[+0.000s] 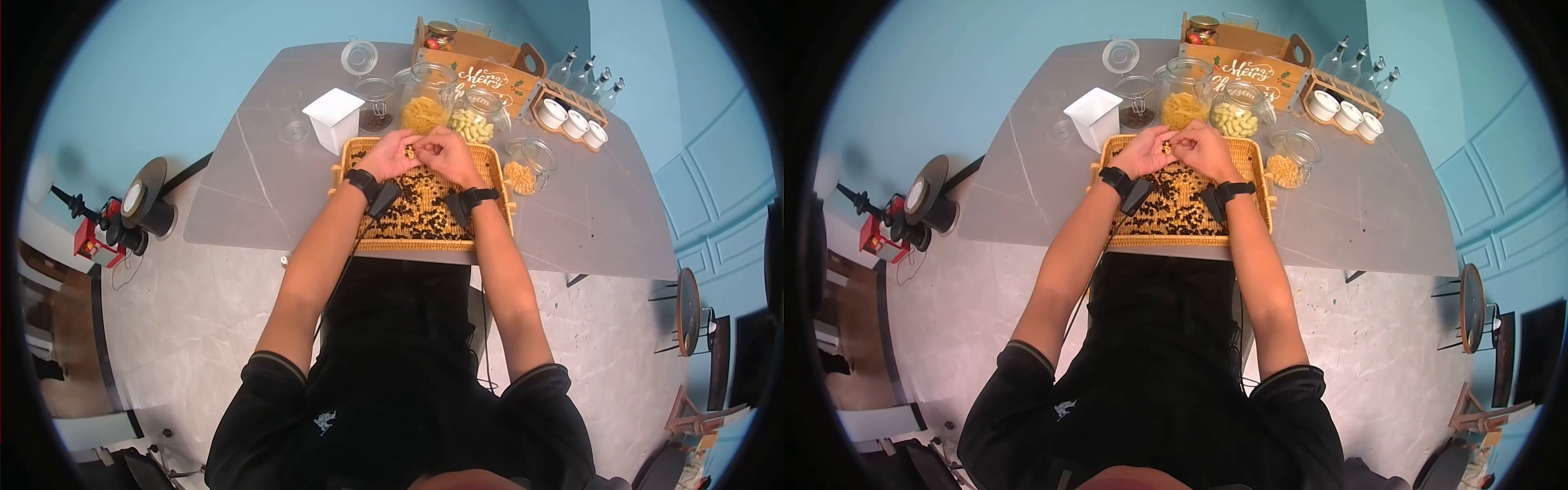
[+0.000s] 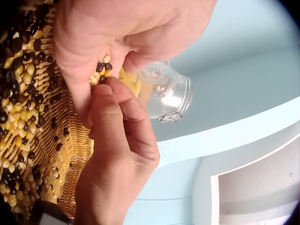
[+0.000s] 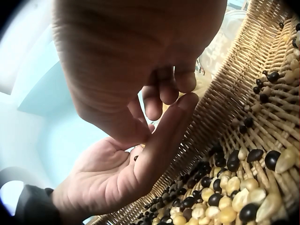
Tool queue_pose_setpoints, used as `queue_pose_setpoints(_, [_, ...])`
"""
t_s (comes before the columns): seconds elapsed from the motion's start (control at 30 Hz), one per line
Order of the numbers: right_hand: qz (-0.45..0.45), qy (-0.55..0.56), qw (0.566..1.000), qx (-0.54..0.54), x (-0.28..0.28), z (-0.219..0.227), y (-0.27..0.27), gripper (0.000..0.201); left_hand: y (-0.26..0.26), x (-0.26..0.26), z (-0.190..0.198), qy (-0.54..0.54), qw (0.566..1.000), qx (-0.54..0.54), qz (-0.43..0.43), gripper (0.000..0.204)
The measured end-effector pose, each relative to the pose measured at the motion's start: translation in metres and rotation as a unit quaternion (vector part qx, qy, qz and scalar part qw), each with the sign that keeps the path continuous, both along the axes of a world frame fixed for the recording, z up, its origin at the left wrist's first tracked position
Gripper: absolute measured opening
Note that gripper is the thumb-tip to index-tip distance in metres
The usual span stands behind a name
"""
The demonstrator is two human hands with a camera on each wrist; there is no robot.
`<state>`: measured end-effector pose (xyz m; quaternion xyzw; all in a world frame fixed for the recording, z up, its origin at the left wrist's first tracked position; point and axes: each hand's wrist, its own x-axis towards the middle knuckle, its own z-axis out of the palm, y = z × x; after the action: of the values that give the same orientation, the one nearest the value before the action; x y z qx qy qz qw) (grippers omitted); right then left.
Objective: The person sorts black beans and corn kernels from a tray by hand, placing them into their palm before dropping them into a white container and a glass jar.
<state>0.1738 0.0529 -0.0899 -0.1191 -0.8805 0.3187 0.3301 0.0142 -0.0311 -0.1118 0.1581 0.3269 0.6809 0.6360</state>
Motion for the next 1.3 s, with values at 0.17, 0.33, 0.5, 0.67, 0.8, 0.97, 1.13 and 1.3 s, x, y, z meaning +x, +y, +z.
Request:
queue_pose_setpoints(0.17, [0.002,-0.022,1.000,0.014,-0.002,-0.004,0.001,0.021,0.003,-0.002,-0.003,-0.024,1.000,-0.011,-0.014,0.042])
queue_pose_setpoints(0.33, [-0.006,-0.043,0.999,0.019,-0.003,-0.005,0.001,0.018,0.002,0.001,-0.001,-0.020,1.000,-0.023,-0.008,0.041])
queue_pose_setpoints(0.5, [-0.006,-0.001,1.000,-0.031,-0.004,-0.005,0.000,0.010,-0.004,0.006,0.006,0.012,1.000,0.001,0.008,0.040])
queue_pose_setpoints(0.67, [0.045,0.046,0.989,-0.133,-0.005,-0.009,0.011,0.010,-0.002,0.000,0.004,-0.006,1.000,0.000,0.029,0.041])
queue_pose_setpoints(0.8, [0.050,0.069,0.991,-0.103,-0.005,-0.007,0.010,0.014,-0.005,0.000,0.006,-0.017,0.999,0.019,0.036,0.039])
queue_pose_setpoints(0.97, [-0.004,0.012,0.999,-0.041,-0.002,0.000,-0.001,0.020,0.000,-0.004,0.001,-0.022,0.999,0.028,0.031,0.038])
queue_pose_setpoints(1.13, [0.003,-0.009,1.000,0.024,-0.001,0.001,-0.002,0.027,-0.007,0.004,0.008,-0.006,0.999,0.036,0.013,0.042])
queue_pose_setpoints(1.3, [0.006,-0.022,0.999,0.024,-0.001,0.000,-0.001,0.020,-0.002,0.000,0.006,-0.039,0.999,-0.002,-0.001,0.051])
